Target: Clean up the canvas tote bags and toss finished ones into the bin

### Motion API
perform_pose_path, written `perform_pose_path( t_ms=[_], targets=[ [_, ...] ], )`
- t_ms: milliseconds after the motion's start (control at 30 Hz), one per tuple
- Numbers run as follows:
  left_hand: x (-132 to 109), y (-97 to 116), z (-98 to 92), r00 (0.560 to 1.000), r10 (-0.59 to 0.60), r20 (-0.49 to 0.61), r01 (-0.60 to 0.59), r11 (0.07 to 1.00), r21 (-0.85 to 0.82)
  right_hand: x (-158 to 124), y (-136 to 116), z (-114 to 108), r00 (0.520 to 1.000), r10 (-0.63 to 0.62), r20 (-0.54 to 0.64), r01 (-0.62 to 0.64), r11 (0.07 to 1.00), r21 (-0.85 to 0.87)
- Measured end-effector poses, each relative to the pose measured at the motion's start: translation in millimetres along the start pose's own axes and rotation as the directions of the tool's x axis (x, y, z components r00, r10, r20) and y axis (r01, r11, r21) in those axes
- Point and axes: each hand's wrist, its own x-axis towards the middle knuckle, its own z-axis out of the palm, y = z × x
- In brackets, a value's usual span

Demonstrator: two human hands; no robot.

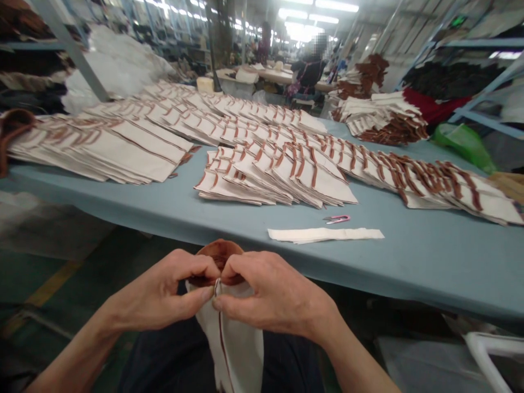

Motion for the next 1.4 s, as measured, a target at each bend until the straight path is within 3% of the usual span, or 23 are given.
perform_pose_path(
  t_ms=[233, 467, 667, 867, 967, 1067, 1200, 1400],
  targets=[
    [-5, -11, 8.9, 0.999, -0.033, 0.002, 0.033, 0.999, 0.035, 5, 13, 15, 0.999, 0.006, 0.033, -0.008, 0.998, 0.059],
    [-21, -16, 18.9, 0.987, -0.161, -0.016, 0.161, 0.987, -0.018, 6, 22, 30, 0.999, -0.029, 0.028, 0.021, 0.965, 0.261],
    [-25, -15, 27.5, 0.973, -0.224, -0.062, 0.206, 0.954, -0.217, 8, 26, 35, 0.992, 0.001, 0.123, -0.057, 0.888, 0.456],
    [-31, -29, 40.5, 0.956, -0.29, -0.051, 0.232, 0.847, -0.479, 7, 29, 41, 0.989, 0.003, 0.15, -0.088, 0.818, 0.568],
    [-32, -29, 42.4, 0.955, -0.296, -0.02, 0.245, 0.827, -0.506, 4, 26, 42, 0.988, 0.02, 0.15, -0.098, 0.842, 0.531],
    [-31, -24, 38.7, 0.961, -0.276, -0.02, 0.238, 0.863, -0.445, 1, 18, 41, 0.995, 0.045, 0.091, -0.079, 0.907, 0.413],
    [-29, -18, 31.6, 0.965, -0.261, 0.005, 0.241, 0.883, -0.402, -3, 11, 42, 1.0, -0.003, -0.03, 0.011, 0.964, 0.265],
    [-28, -16, 29.9, 0.947, -0.31, 0.082, 0.318, 0.87, -0.378, -8, 12, 45, 0.996, -0.032, -0.081, 0.041, 0.993, 0.112]
  ],
)
